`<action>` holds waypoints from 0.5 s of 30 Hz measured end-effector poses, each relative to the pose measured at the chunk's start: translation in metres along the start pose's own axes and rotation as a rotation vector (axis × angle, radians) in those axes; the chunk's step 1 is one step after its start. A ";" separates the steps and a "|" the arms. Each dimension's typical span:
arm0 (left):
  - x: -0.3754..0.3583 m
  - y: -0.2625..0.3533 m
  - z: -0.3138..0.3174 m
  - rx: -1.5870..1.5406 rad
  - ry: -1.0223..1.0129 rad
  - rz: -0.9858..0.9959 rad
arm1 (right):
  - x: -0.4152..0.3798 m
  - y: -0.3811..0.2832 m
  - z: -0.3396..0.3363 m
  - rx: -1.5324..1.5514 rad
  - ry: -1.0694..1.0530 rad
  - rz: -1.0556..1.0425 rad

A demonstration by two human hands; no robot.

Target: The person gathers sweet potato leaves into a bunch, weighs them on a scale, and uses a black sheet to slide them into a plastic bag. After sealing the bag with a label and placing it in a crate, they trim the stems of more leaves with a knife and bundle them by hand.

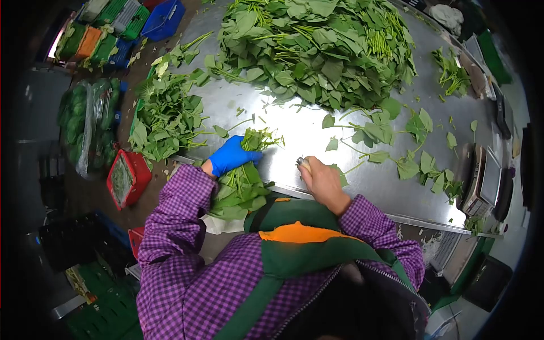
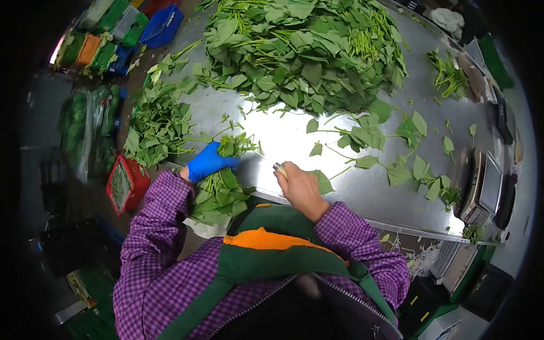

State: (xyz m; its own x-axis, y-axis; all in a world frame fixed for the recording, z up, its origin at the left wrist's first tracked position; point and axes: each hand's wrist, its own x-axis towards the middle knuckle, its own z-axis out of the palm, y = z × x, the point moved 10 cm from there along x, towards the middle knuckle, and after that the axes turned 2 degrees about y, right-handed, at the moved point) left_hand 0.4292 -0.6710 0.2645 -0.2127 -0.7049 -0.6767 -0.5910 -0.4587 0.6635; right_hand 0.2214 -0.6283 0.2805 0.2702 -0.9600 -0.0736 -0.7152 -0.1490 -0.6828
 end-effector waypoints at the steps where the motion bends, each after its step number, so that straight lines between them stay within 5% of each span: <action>1: 0.000 0.006 0.002 -0.091 -0.020 0.022 | 0.003 -0.006 -0.004 0.001 0.008 -0.010; 11: -0.024 0.028 0.057 -0.788 -0.423 -0.061 | 0.028 -0.049 -0.032 0.167 0.227 -0.244; 15: -0.039 0.036 0.046 -0.847 -0.465 0.087 | 0.005 0.049 0.018 0.029 0.064 -0.016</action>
State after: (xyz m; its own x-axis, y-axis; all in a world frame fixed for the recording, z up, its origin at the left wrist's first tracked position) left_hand 0.3806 -0.6355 0.3005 -0.6234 -0.5535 -0.5522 0.1589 -0.7812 0.6037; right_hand 0.1989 -0.6358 0.2337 0.2392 -0.9708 -0.0169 -0.6920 -0.1583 -0.7044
